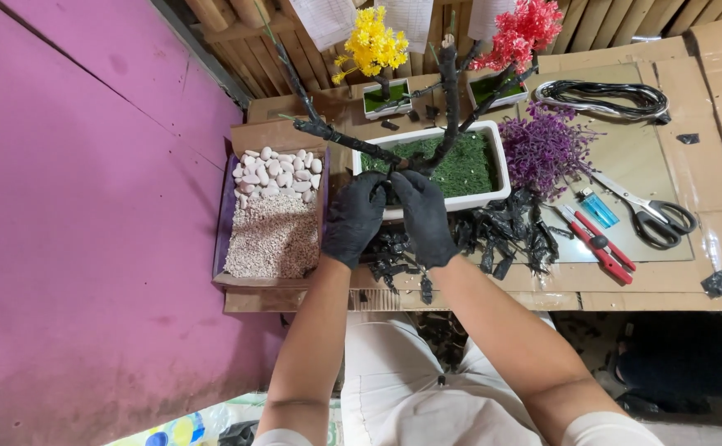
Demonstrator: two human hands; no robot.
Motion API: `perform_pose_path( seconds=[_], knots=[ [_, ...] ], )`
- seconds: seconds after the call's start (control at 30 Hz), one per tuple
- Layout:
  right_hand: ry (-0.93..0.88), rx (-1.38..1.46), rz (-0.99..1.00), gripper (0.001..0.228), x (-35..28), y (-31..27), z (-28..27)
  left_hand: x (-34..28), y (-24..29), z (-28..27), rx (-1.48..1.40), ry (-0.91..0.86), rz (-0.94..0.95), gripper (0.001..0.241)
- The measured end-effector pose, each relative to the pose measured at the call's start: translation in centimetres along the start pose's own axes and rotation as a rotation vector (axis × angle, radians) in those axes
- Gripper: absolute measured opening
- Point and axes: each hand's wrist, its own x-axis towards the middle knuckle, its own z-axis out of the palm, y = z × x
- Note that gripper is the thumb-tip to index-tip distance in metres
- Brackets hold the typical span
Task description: The person wraps black tape around the branches of a small artificial bonsai tree placed in a white rectangular pot. They repeatedly tear off pieces of tape and carefully wind them around the black branches to secure them, working from the base upwards.
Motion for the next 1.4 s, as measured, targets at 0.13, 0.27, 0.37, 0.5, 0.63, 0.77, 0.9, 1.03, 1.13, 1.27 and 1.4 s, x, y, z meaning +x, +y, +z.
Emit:
perform_pose_path(
  seconds=[0.13,0.27,0.37,0.5,0.63,0.77,0.9,1.03,1.13,1.27,1.4],
  knots=[
    [0.032,0.042,0.101,0.013,4.9,5.8,0.7,0.7,-1.5,0.6,-0.014,-0.028,-0.031,0.027],
    [0.039,0.128,0.126,0.010,3.3,3.2,0.9,1.2,-1.1,-0.2,-0.026,0.106,-0.108,0.029],
    [0.041,0.109,0.088,0.012,2.0,1.7,1.3,1.5,1.2,-0.1,-0.210,0.273,-0.055,0.032],
    [0.005,0.182,0.053,0.014,-1.3,-1.3,1.6,1.8,1.7,0.5,-0.407,0.304,-0.042,0.031],
    [-0.002,0.260,0.069,0.011,-1.9,0.8,1.1,2.3,0.8,1.0,-0.390,0.346,0.002,0.033],
    [-0.081,0.142,0.011,0.015,-2.2,2.1,0.1,2.7,-0.3,1.3,-0.396,0.356,0.091,0.027],
    [-0.203,-0.152,-0.162,0.019,-1.5,1.2,-1.4,3.7,-2.2,1.9,-0.430,0.362,0.161,0.026],
    [-0.289,0.007,-0.120,0.016,-0.2,-2.1,-1.3,3.8,-2.7,1.8,-0.532,0.288,0.145,0.028],
    [-0.315,0.110,-0.075,0.014,0.4,-5.1,-1.3,3.8,-3.4,2.4,-0.507,0.286,0.165,0.028],
    [-0.392,0.359,0.082,0.016,4.1,-4.9,-1.7,4.6,-5.9,4.3,-0.937,0.227,0.023,0.021],
    [-0.394,0.517,0.268,0.017,7.3,-3.2,-2.1,5.9,-8.7,5.6,-1.484,0.127,-0.170,0.014]
  ],
)
